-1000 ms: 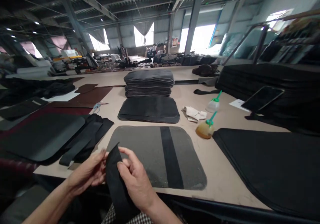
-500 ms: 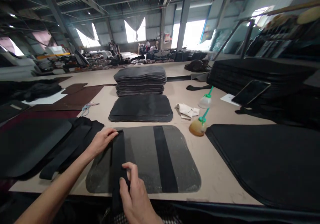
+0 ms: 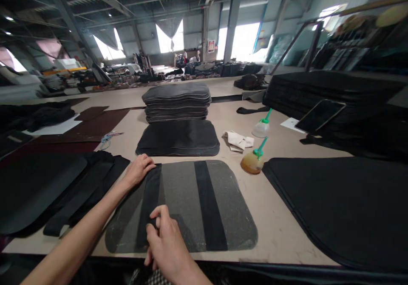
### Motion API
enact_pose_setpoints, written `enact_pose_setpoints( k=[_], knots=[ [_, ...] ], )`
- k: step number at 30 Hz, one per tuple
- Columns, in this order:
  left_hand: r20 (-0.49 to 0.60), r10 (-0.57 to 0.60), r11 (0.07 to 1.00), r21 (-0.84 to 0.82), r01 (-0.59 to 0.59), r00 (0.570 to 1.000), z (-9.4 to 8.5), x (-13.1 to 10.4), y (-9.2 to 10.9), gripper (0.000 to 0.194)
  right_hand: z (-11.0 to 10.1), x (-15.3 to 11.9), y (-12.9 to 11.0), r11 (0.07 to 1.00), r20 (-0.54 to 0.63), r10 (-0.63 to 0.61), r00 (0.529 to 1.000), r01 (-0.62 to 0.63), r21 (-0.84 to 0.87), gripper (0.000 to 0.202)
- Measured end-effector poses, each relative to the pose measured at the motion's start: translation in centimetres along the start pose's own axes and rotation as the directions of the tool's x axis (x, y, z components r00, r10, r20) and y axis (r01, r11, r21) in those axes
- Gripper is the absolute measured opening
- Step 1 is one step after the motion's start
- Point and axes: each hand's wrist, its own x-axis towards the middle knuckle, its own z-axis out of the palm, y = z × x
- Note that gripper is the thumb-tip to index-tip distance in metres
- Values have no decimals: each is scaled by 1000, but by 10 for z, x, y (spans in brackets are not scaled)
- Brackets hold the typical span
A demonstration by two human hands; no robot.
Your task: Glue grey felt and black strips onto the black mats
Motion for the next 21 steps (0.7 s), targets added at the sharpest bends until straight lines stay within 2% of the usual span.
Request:
enact_pose_setpoints(
  k=[6, 12, 16, 21],
  knots=[
    [-4, 34, 998, 48, -34, 999, 5, 3, -4, 21, 2, 2, -1, 1000, 6, -11, 1000, 11, -9, 17],
    [-15, 43, 998, 54, -42, 999, 0, 0, 4, 19, 3, 1, -2, 998, 19, -7, 1000, 8, -67, 12],
    [38, 95, 993, 60, -98, 995, -3, -3, 9, 19, 7, 2, -2, 993, 37, 5, 999, -1, -115, 13],
    [66, 137, 986, 84, -142, 988, -4, -7, 11, 29, 11, 3, 3, 983, 56, -9, 998, 19, -180, 12]
  ],
)
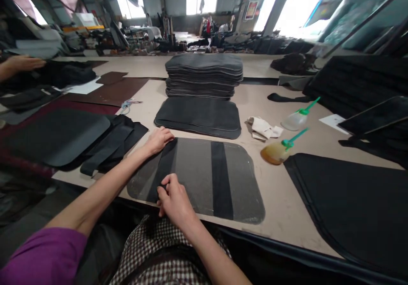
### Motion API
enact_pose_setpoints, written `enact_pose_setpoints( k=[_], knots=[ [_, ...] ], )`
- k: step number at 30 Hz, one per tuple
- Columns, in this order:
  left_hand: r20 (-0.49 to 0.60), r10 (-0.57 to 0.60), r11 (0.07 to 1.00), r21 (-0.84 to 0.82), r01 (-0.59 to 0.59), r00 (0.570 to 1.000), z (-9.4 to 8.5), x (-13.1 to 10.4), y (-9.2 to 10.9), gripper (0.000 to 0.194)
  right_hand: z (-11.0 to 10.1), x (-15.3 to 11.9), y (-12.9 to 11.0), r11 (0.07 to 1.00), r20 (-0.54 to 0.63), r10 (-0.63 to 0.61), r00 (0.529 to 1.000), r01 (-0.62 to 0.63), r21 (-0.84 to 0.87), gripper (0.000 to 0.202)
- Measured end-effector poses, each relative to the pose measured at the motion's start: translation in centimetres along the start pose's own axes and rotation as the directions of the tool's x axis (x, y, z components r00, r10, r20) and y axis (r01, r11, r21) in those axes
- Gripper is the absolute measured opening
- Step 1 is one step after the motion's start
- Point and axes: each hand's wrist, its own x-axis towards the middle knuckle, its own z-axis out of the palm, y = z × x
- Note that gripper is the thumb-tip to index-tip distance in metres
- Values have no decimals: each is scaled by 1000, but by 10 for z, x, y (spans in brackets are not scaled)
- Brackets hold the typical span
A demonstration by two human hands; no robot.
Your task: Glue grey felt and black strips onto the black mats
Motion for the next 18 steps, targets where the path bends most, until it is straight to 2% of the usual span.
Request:
enact_pose_setpoints(
  k=[7, 10, 12, 15, 18],
  knots=[
    [4, 16, 1000, 26, -16, 1000, 0, -5, 0, 33, 2, -1, -3, 992, 18, -23, 1000, 25, -127, 10],
    [7, 18, 1000, 25, -18, 1000, -1, -8, 2, 33, 4, -1, -4, 963, 29, -38, 999, 44, -266, 7],
    [8, 16, 1000, 22, -16, 1000, -1, -10, 3, 33, 6, -2, -5, 906, 15, -46, 999, 48, -421, 6],
    [13, 12, 1000, 16, -12, 1000, 1, -13, 3, 33, 10, -3, -8, 750, -18, -57, 998, 31, -660, 3],
    [16, 4, 1000, 8, -4, 1000, 2, -14, 3, 33, 14, -6, -12, 602, -29, -65, 997, 16, -798, 6]
  ],
)
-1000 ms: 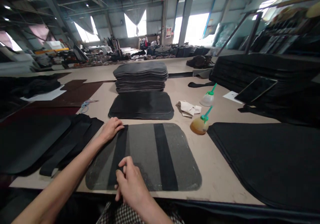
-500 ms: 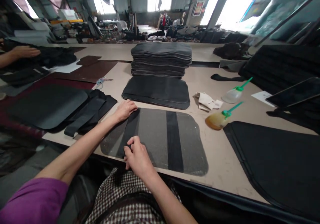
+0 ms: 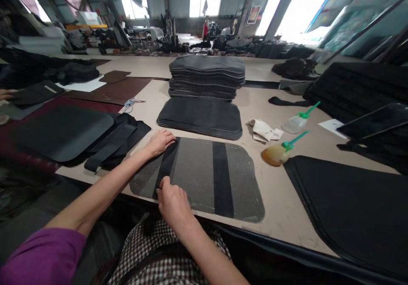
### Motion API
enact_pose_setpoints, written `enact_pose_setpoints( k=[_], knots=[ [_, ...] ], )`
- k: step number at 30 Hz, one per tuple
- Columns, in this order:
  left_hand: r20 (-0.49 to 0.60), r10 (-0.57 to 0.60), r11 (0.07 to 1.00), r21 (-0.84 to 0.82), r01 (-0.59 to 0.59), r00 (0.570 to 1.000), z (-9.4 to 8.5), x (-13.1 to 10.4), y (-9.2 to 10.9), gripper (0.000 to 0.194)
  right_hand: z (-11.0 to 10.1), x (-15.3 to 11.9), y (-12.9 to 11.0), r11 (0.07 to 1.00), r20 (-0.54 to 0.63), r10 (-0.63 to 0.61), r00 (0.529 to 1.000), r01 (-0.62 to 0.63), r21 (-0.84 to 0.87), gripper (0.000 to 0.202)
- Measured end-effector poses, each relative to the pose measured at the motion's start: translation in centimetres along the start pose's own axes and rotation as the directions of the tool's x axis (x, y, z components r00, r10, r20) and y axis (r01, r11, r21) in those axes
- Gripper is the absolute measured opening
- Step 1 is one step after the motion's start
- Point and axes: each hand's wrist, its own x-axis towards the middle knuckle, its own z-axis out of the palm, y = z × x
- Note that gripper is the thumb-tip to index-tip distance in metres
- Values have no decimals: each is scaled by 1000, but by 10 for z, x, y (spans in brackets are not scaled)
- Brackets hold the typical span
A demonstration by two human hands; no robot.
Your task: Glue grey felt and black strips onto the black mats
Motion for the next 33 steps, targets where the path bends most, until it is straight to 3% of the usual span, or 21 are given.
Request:
enact_pose_setpoints(
  k=[3, 8, 13, 22, 25, 28, 31, 33],
  knots=[
    [-4, -3, 1000, -12, 3, 1000, 1, -2, 0, 34, 1, -3, -4, 991, 18, -8, 1000, 10, -133, 12],
    [-26, -6, 999, -45, 5, 1000, 0, -8, 0, 32, 8, -8, -6, 957, 15, -120, 993, 120, -264, 23],
    [-64, -40, 995, -98, 34, 997, 1, -15, 1, 27, 7, -15, -3, 937, -92, -262, 961, 231, -261, 29],
    [-151, -243, 939, -284, 194, 958, -3, -7, 7, 11, -14, -24, 4, 950, -100, -281, 954, 262, -168, 35],
    [-203, -307, 901, -376, 216, 930, -21, -6, 6, 13, -22, -22, 10, 968, -161, -249, 955, 250, -18, 36],
    [-271, -355, 864, -460, 203, 895, -54, -12, 2, 18, -48, -22, 26, 931, -252, -199, 947, 263, 254, 30],
    [-325, -408, 813, -554, 178, 853, -104, -30, 6, 30, -100, -34, 55, 834, -382, -101, 918, 288, 471, 25],
    [-361, -472, 728, -675, 125, 804, -148, -50, 20, 33, -144, -52, 76, 828, -503, -23, 864, 299, 475, 27]
  ],
)
